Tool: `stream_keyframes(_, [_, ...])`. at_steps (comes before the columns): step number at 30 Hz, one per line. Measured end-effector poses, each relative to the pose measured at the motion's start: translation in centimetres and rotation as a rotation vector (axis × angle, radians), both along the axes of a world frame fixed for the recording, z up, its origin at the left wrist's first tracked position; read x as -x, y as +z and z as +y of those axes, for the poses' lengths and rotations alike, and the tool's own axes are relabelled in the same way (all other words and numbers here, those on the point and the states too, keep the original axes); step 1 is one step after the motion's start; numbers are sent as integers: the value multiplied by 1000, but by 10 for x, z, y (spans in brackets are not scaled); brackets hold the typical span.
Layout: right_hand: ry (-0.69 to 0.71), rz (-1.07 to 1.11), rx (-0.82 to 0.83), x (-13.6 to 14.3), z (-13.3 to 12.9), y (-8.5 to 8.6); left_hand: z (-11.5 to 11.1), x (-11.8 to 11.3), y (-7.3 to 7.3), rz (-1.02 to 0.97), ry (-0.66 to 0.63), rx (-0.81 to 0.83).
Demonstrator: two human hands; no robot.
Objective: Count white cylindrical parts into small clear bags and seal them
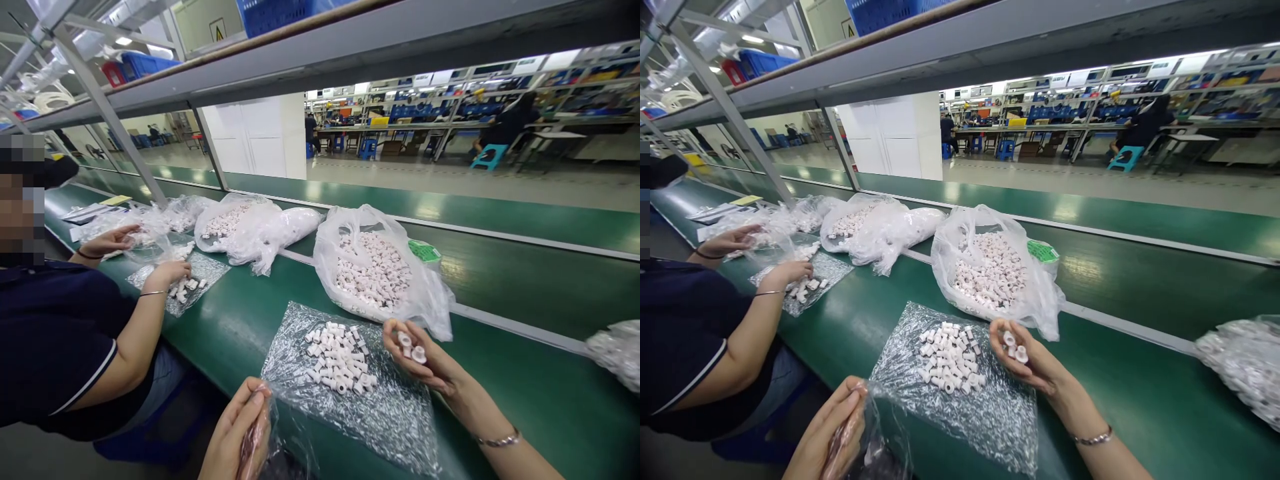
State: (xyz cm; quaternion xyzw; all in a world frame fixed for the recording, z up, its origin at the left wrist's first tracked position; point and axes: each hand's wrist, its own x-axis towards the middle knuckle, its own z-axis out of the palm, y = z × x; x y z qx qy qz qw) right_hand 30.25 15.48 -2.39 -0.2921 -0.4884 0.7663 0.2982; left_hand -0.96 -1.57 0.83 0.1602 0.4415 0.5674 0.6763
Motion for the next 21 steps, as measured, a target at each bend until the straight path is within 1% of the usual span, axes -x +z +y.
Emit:
stream_keyframes(3, [171, -309, -92, 4, -5, 17, 0, 1, -1, 0, 10, 8])
stream_keyframes(5, [276, -485, -246, 4, -9, 30, 0, 1, -1, -4, 18, 11])
stream_keyframes(6, [301, -577, -341, 4, -11, 35, 0, 1, -1, -7, 18, 11])
stream_keyframes(8, [302, -779, -503, 4, -17, 41, 1, 1, 0, -8, 12, 12])
stream_keyframes(10, [302, -941, -569, 7, -23, 39, 2, 0, 1, -7, 10, 9])
stream_keyframes(14, [357, -1066, -644, 14, -28, 28, 2, -2, 0, -6, 6, -24])
stream_keyframes(16, [343, -1130, -708, 14, -26, 26, 2, -2, 0, -3, 2, -33])
stream_keyframes(18, [304, -1184, -743, 12, -26, 34, 2, -1, 0, -5, -1, -38])
stream_keyframes(20, [265, -1155, -740, 12, -31, 51, 3, 0, 1, -5, -13, -52])
stream_keyframes(21, [262, -1107, -733, 15, -36, 61, 3, -1, 2, 2, -20, -62])
